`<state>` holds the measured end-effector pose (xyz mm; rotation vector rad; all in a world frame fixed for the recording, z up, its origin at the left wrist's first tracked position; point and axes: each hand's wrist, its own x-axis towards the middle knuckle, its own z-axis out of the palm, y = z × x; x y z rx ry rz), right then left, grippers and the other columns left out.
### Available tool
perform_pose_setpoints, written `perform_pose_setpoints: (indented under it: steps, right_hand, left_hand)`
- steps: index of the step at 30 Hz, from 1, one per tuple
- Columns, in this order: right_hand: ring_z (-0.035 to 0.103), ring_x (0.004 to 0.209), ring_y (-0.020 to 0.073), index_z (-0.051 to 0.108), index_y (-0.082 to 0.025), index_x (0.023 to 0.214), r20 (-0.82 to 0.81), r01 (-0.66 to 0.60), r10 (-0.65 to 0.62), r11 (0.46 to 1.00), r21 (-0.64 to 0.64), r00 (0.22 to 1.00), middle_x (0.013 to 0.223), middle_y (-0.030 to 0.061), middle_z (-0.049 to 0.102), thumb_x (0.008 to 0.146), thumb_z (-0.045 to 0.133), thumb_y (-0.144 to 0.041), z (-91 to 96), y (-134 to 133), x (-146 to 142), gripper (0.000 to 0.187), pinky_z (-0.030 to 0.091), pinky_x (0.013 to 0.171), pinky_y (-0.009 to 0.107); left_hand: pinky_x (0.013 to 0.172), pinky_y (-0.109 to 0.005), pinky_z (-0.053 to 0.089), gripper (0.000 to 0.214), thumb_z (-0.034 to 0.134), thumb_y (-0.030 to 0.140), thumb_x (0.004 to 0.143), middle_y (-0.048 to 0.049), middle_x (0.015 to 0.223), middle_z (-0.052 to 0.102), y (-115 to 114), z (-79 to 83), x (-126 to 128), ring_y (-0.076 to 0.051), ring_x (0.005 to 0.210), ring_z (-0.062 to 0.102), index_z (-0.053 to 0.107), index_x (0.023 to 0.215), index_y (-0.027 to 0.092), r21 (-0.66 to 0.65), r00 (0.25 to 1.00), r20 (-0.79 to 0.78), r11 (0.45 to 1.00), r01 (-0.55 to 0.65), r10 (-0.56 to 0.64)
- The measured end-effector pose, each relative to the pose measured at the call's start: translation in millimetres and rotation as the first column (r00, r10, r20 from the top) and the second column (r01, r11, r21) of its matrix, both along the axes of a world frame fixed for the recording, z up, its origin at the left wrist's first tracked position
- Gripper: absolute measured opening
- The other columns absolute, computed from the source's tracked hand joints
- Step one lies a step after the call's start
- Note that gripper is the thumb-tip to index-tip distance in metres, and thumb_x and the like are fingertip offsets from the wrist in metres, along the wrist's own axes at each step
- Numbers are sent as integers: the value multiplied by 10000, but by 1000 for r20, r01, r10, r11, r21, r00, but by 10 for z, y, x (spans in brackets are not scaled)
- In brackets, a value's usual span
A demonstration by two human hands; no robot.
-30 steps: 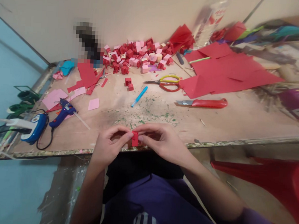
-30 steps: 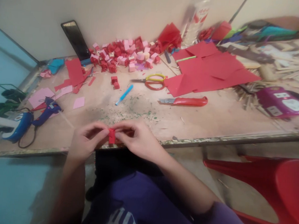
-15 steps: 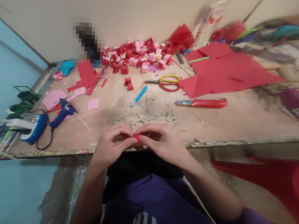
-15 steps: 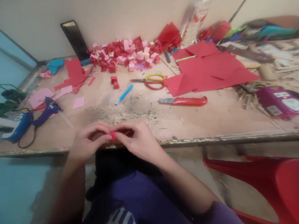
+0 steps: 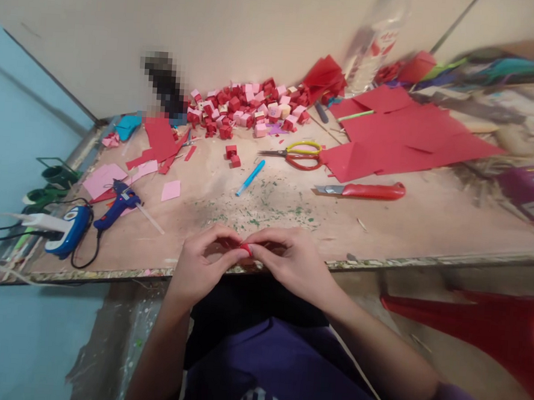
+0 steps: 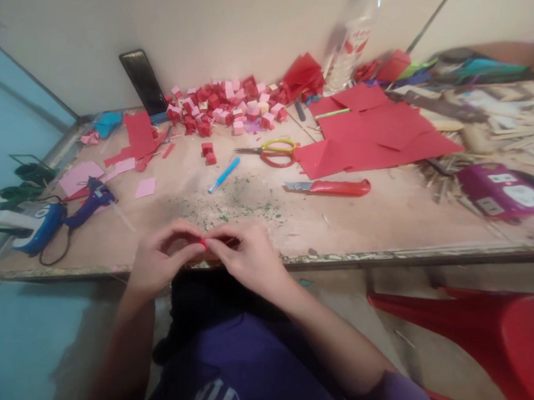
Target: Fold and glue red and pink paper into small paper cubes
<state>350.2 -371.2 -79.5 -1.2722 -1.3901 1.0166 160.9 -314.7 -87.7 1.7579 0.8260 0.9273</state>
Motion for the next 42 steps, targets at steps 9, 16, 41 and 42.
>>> perform_pose_setpoints:
  steps: [9, 16, 41, 42]
  right_hand:
    - [721, 735, 166, 829, -186, 908, 22, -61, 62, 998, -4, 998, 839, 37, 809, 977, 675, -233, 23, -18, -1, 175, 548, 689, 265]
    - [744, 808, 184, 850, -197, 1040, -21, -164, 164, 986, -11, 986, 906, 41, 821, 1010, 656, -256, 20, -28, 24, 205, 565, 724, 276]
    - [768, 838, 187, 865, -239, 1058, -24, -141, 141, 990, -18, 990, 950, 21, 848, 972, 718, -235, 34, -35, 14, 170, 580, 757, 287]
    - [766, 834, 185, 866, -239, 1043, -20, -139, 139, 990, -12, 990, 947, 20, 848, 976, 714, -239, 38, -35, 16, 166, 577, 753, 285]
  left_hand:
    - [796, -283, 588, 23, 805, 238, 917, -45, 902, 781, 18, 25, -14, -179, 862, 716, 825, 911, 230, 146, 1000, -11, 989, 9, -7]
    - [781, -281, 571, 32, 819, 217, 898, -35, 865, 770, 20, 24, -26, -172, 835, 698, 804, 869, 217, 141, 1000, 12, 990, -8, 6]
    - [740, -263, 588, 72, 865, 224, 835, -38, 823, 762, 92, 3, -68, -165, 794, 706, 807, 794, 214, -54, 997, 76, 998, 24, -20]
    - [734, -268, 590, 76, 868, 233, 831, -41, 817, 765, 92, 5, -66, -169, 787, 708, 809, 789, 211, -52, 997, 74, 998, 20, -16]
